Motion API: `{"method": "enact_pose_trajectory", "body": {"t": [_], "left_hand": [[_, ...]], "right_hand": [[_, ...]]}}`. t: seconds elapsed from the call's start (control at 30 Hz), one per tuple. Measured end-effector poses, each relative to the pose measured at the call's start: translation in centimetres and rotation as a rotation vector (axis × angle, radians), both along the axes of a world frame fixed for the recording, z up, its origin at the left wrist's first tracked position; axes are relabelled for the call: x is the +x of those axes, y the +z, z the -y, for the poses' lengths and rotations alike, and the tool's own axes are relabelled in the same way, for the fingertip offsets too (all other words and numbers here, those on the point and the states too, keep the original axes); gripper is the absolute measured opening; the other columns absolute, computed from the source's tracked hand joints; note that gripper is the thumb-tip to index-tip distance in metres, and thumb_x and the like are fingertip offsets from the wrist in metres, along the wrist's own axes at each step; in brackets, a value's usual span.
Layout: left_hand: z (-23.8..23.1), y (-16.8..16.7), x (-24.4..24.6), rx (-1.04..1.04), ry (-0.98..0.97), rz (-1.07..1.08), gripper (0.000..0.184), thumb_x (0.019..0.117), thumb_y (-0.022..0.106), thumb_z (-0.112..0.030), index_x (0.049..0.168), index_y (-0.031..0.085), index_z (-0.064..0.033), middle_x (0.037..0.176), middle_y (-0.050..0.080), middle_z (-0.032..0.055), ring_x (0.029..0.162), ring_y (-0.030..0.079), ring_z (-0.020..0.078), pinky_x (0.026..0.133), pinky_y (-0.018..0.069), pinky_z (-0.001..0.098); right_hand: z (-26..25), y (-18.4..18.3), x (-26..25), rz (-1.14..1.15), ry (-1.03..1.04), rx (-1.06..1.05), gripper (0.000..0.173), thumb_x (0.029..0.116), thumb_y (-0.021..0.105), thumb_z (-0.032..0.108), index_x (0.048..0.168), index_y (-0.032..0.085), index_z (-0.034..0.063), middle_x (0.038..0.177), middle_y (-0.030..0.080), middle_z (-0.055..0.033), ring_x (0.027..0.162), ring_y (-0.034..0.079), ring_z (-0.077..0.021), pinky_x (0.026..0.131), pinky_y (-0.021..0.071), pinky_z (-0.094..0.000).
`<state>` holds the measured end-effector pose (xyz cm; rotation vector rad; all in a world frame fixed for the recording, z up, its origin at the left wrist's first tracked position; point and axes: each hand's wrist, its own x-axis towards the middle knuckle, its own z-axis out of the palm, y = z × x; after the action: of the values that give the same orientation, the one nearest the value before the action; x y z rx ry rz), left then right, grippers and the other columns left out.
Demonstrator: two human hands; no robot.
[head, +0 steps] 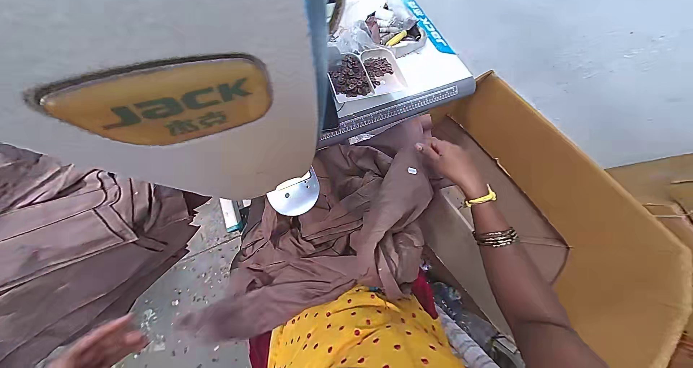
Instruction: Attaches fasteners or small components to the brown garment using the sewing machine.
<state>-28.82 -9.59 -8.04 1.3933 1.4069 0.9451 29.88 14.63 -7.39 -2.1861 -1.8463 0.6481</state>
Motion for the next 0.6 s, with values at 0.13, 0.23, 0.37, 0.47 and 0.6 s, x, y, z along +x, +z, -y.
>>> {"method": "enact_pose_trajectory", "body": {"t": [0.13, 0.23, 0.37, 0.47, 0.6], "left_hand": [[-8.5, -1.8, 10.3, 0.07, -0.244, -0.11, 0.055, 0.1011, 0.055, -0.048, 0.133, 0.061, -0.0037, 0.11, 0.073, 0.0024, 0.099, 0.07, 0.0105, 0.09, 0.0593, 0.0346], [-13.1, -0.3, 18.2, 0.171, -0.449, -0.213, 0.048, 0.102, 0.053, -0.045, 0.129, 0.067, -0.0076, 0.112, 0.073, 0.0038, 0.102, 0.07, 0.0129, 0.093, 0.0575, 0.0392], [-14.7, 1.2, 23.8, 0.26, -0.647, -0.205, 0.038, 0.104, 0.055, -0.035, 0.127, 0.066, -0.0067, 0.115, 0.073, 0.0066, 0.104, 0.07, 0.0138, 0.095, 0.0565, 0.0389], [-13.9, 1.2, 23.2, 0.37, -0.601, -0.179, 0.036, 0.1049, 0.053, -0.035, 0.121, 0.07, -0.008, 0.112, 0.074, 0.004, 0.103, 0.07, 0.0127, 0.095, 0.0547, 0.0397], [-10.9, 1.5, 21.2, 0.211, -0.489, 0.232, 0.066, 0.1078, 0.033, -0.054, 0.149, 0.043, -0.0032, 0.131, 0.067, 0.0058, 0.114, 0.069, 0.0151, 0.097, 0.0592, 0.0337]], "right_hand": [[1.8, -3.5, 1.4, -0.239, -0.019, -0.104, 0.039, 0.1042, 0.059, 0.036, 0.105, 0.07, -0.0007, 0.09, 0.067, -0.0171, 0.084, 0.063, -0.028, 0.083, 0.0481, -0.0528], [2.2, -3.1, 0.1, -0.332, -0.118, 0.118, 0.028, 0.1026, 0.063, 0.028, 0.107, 0.068, 0.0004, 0.094, 0.067, -0.016, 0.086, 0.064, -0.0276, 0.081, 0.05, -0.0524], [-0.2, -5.3, 1.0, -0.288, -0.034, -0.003, 0.043, 0.102, 0.063, 0.036, 0.115, 0.065, -0.005, 0.098, 0.067, -0.0228, 0.091, 0.065, -0.0352, 0.086, 0.0497, -0.0582], [1.5, -0.2, -0.7, -0.387, 0.028, 0.065, 0.031, 0.1017, 0.064, 0.03, 0.089, 0.063, 0.0018, 0.071, 0.054, -0.0053, 0.065, 0.051, -0.0159, 0.066, 0.0443, -0.0406], [10.1, 9.3, -8.2, -0.611, 0.798, 0.13, 0.026, 0.1024, 0.057, 0.031, 0.113, 0.071, 0.0116, 0.081, 0.07, 0.0038, 0.069, 0.066, -0.0042, 0.063, 0.0573, -0.0277]]}}
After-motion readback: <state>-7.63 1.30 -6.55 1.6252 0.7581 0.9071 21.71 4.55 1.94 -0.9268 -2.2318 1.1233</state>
